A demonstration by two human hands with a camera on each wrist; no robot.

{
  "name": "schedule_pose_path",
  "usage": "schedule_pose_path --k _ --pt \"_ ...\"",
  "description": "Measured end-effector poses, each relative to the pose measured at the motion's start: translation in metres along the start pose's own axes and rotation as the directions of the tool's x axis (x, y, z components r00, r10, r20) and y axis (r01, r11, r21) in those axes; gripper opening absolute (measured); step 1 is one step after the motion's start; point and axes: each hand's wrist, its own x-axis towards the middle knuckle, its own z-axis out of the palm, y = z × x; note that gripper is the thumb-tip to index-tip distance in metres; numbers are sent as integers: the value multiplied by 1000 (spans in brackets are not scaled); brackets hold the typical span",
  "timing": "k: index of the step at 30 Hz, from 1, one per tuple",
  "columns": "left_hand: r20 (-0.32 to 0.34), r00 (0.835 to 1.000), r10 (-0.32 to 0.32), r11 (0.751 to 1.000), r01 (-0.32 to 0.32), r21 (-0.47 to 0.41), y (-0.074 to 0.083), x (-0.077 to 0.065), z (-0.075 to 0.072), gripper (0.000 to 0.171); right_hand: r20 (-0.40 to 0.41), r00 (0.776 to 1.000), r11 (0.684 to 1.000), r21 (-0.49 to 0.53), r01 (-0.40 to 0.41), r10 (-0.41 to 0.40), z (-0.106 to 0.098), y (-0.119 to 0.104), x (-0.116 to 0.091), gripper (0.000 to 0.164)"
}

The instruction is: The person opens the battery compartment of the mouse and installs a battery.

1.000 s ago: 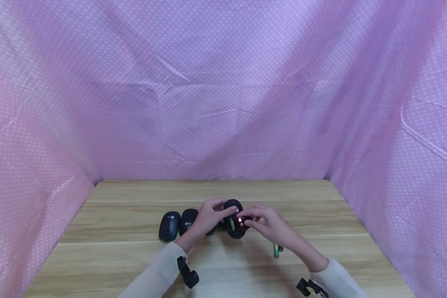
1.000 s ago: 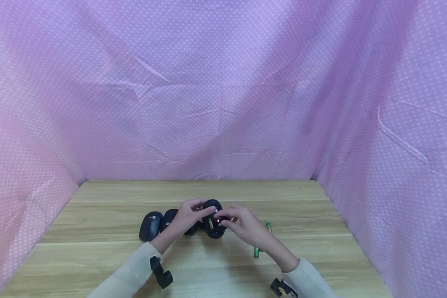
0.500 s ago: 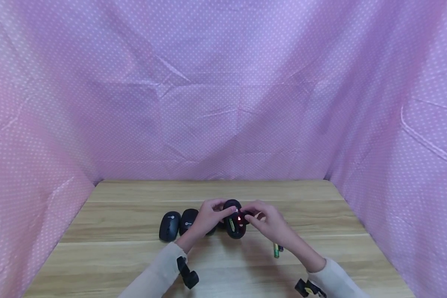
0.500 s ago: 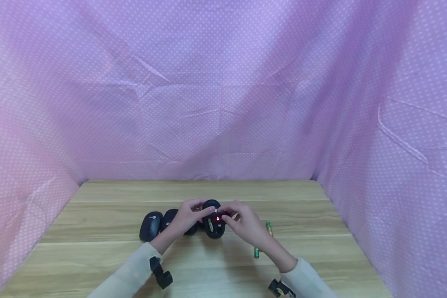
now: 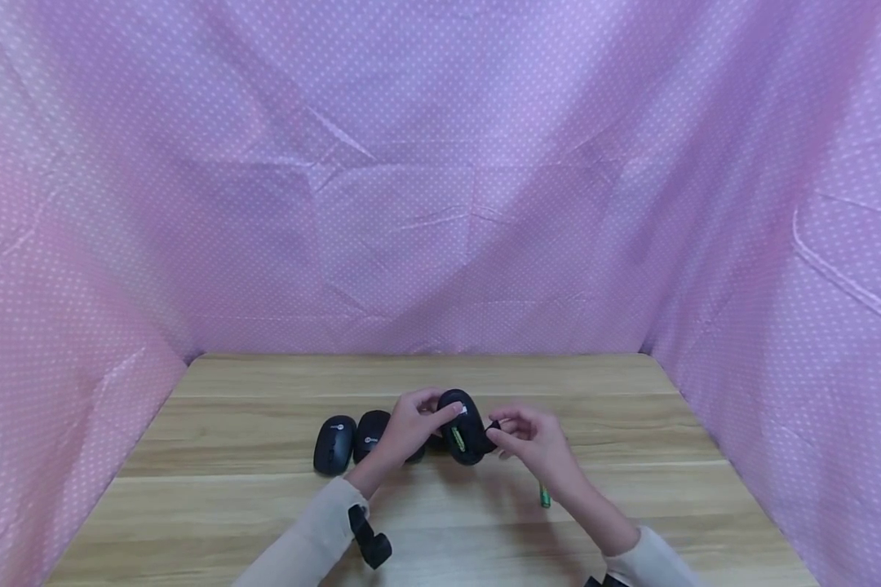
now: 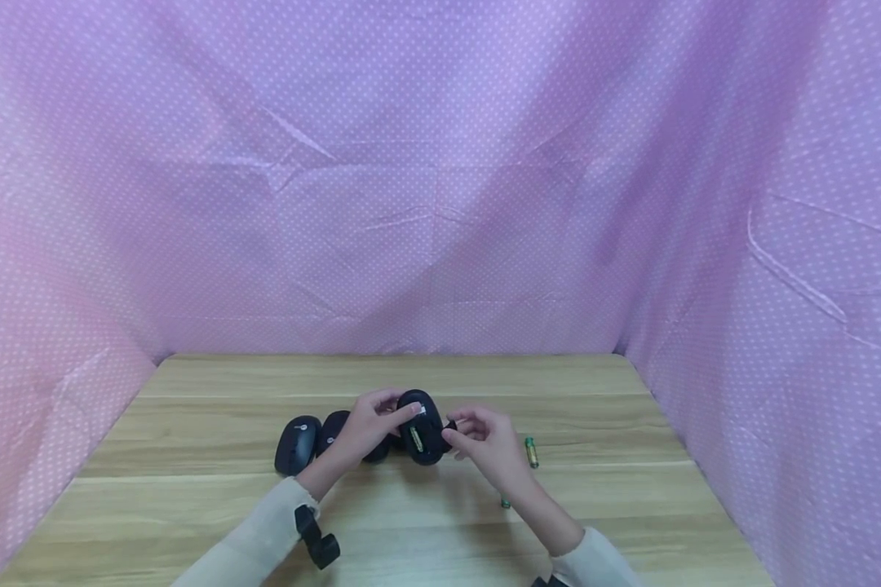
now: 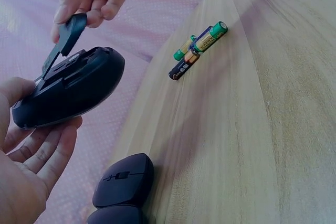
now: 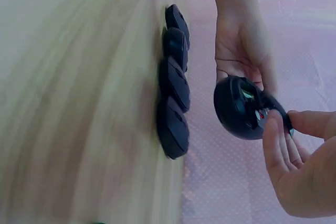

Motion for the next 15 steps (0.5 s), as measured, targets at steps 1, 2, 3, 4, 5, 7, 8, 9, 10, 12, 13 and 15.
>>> schedule_pose_path --k 1,2,3,4,5,7,8,9,10,12,13,15 --pt "-3 1000 -3 1000 3 0 0 0 0 38 8 1000 1000 23 -5 5 1 2 -1 31" --pt "-4 1000 -5 1000 5 0 0 1 0 38 16 1000 999 48 -13 12 2 4 -2 32" --pt "-4 1000 -7 1000 7 0 -1 1 0 39 23 1000 998 67 -18 16 3 6 -3 33" --pt "-3 1000 -9 1000 9 -4 0 2 0 39 31 999 996 84 -16 13 5 8 -3 34" --pt "0 1000 -13 1000 13 -9 0 2 0 40 34 999 995 98 -17 13 6 11 -4 33" --pt "4 1000 -16 1000 16 -19 0 3 1 41 24 1000 992 125 -20 17 9 15 -4 32" --pt "8 1000 -14 1000 14 -21 0 3 1 41 13 1000 991 130 -15 13 11 17 -4 31" --pt "9 1000 -18 999 18 -27 0 3 1 41 -4 1000 992 124 0 0 13 19 -4 30" --pt "8 1000 -22 999 23 -32 0 3 1 41 -21 1000 993 116 17 -14 15 21 -4 29" --pt "6 1000 -20 999 20 -35 0 4 2 41 -64 997 995 80 51 -46 19 22 -5 26" --pt "0 1000 -22 999 22 -36 0 4 2 40 -91 994 996 51 67 -62 22 23 -6 24" --pt "0 1000 -27 999 27 -43 0 4 3 39 -144 986 996 7 90 -88 27 22 -7 20"
